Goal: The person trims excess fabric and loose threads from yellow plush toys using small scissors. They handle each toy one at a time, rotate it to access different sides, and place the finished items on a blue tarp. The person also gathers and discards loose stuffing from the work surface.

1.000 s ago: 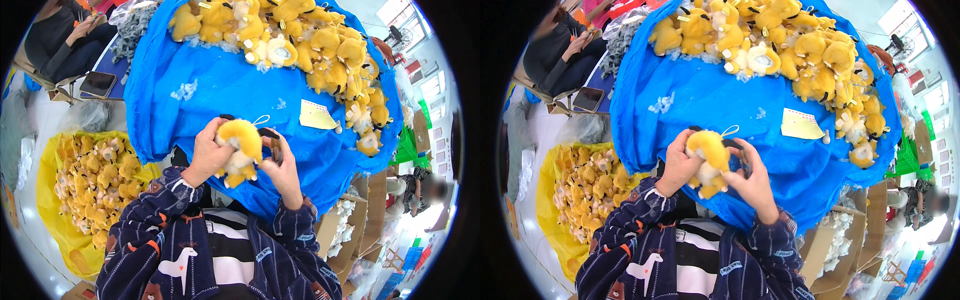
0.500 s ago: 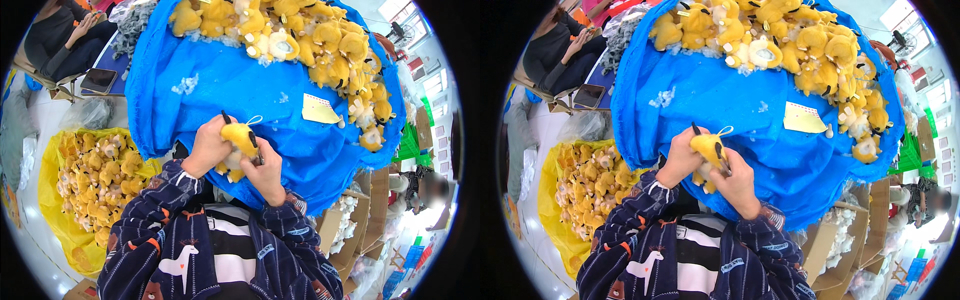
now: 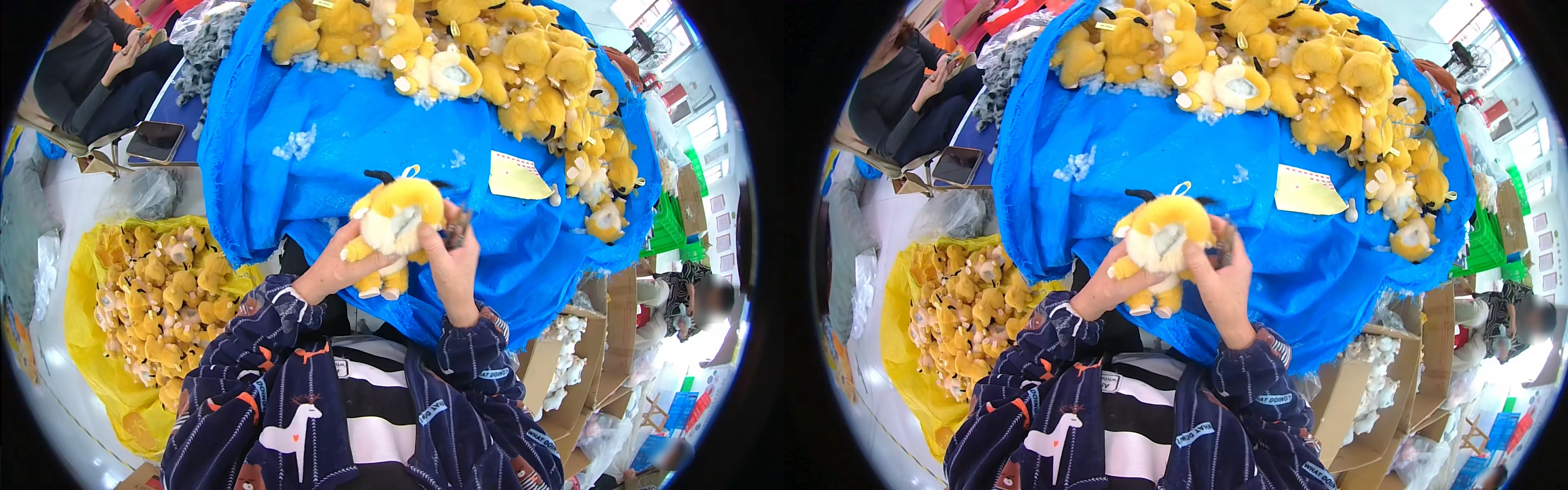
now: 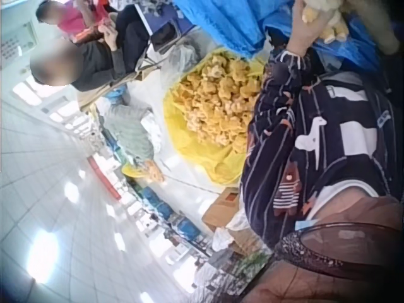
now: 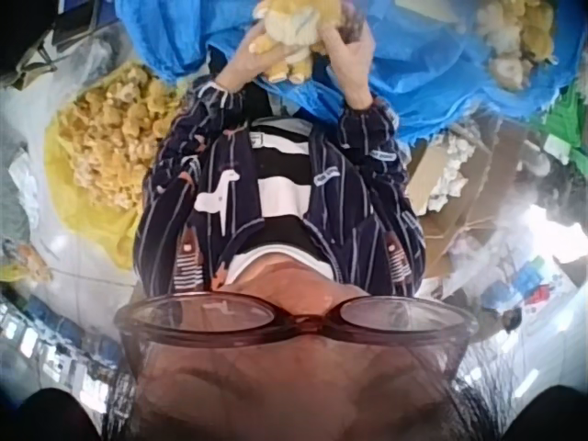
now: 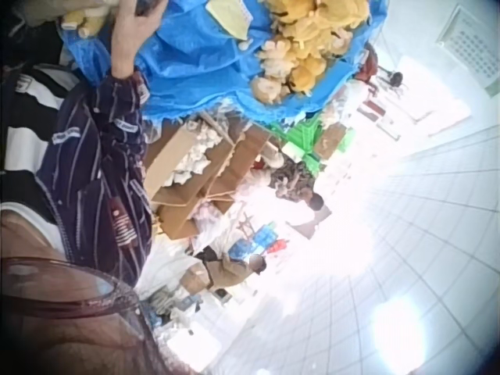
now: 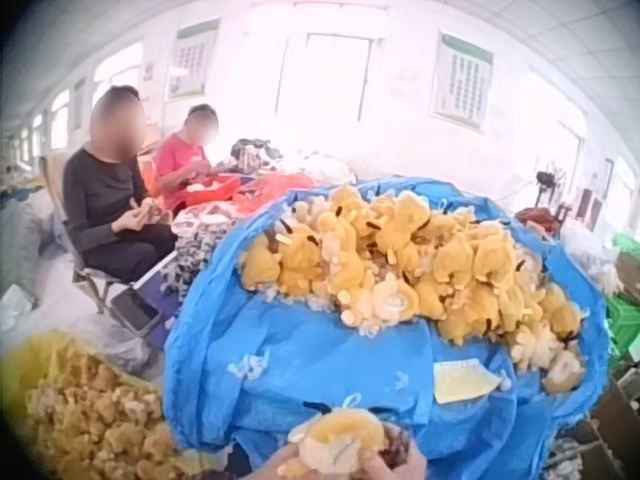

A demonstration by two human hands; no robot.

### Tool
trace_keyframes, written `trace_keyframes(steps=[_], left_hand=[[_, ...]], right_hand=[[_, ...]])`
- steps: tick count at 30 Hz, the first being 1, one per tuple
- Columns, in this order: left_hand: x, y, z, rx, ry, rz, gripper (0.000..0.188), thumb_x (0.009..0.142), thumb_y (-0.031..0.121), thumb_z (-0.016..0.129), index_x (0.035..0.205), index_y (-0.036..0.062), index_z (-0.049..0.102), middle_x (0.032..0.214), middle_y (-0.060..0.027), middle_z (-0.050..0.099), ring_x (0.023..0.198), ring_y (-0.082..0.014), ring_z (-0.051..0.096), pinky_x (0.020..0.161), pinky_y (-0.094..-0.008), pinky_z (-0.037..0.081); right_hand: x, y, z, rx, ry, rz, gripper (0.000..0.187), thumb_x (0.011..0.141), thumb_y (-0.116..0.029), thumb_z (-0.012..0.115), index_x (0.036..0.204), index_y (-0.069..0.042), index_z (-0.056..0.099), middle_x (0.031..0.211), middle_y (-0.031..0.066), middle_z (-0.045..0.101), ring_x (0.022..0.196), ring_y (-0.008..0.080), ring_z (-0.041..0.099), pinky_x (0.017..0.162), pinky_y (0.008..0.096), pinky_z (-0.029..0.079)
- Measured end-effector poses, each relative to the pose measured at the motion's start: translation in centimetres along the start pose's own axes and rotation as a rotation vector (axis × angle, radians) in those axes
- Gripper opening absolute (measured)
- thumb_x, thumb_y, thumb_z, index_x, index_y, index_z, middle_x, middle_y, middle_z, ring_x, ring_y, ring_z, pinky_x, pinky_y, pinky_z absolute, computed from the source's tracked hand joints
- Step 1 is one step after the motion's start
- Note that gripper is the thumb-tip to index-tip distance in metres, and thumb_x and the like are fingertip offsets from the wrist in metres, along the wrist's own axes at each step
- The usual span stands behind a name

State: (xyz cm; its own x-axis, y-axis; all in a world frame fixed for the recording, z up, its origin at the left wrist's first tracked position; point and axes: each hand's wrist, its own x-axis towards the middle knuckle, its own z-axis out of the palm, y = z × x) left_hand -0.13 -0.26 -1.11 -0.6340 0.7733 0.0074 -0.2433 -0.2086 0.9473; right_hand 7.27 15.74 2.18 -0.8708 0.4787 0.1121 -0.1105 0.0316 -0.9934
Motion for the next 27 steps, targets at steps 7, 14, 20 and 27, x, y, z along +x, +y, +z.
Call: trace_keyframes(steps=[7,14,20,27], left_hand=[[0.0,-0.4,0.9,0.207,0.108,0.314,0.064,0.076,0.012,0.073,0.131,0.0020,0.043,0.121,-0.0118,0.056,0.113,-0.0192,0.053,0.094,-0.0313,0.043],[-0.8,0.7,0.6,0.706,0.073,0.319,0.063,0.071,0.011,0.071,0.129,0.0009,0.045,0.110,-0.0192,0.057,0.104,-0.0338,0.056,0.086,-0.0374,0.046],[-0.3,-0.1,0.8,0.909,0.070,0.439,0.058,0.072,0.011,0.074,0.125,0.0030,0.050,0.115,-0.0146,0.058,0.103,-0.0264,0.060,0.087,-0.0329,0.046],[1.2,2.4,0.0,-0.001,0.191,0.097,0.047,0.082,0.011,0.069,0.124,0.0023,0.050,0.115,-0.0071,0.060,0.104,-0.0162,0.059,0.089,-0.0311,0.048]], right_hand=[[-0.9,-2.8,-0.2,-0.858,-0.340,-0.568,0.036,0.068,-0.022,0.077,0.093,-0.002,0.062,0.093,0.0197,0.061,0.070,0.0309,0.063,0.059,0.0374,0.052],[0.1,-3.3,-0.5,-0.641,-0.594,-0.257,0.036,0.077,-0.032,0.071,0.094,-0.002,0.063,0.082,0.0176,0.065,0.074,0.0370,0.063,0.065,0.0403,0.051],[1.5,-2.6,-1.0,-0.262,-0.759,-0.065,0.035,0.078,-0.029,0.071,0.098,-0.001,0.061,0.090,0.0186,0.065,0.081,0.0334,0.064,0.068,0.0352,0.050],[0.1,-5.2,-1.2,-0.407,-0.184,-0.345,0.023,0.081,-0.010,0.069,0.101,-0.001,0.064,0.092,0.0130,0.066,0.074,0.0198,0.064,0.064,0.0283,0.051]])
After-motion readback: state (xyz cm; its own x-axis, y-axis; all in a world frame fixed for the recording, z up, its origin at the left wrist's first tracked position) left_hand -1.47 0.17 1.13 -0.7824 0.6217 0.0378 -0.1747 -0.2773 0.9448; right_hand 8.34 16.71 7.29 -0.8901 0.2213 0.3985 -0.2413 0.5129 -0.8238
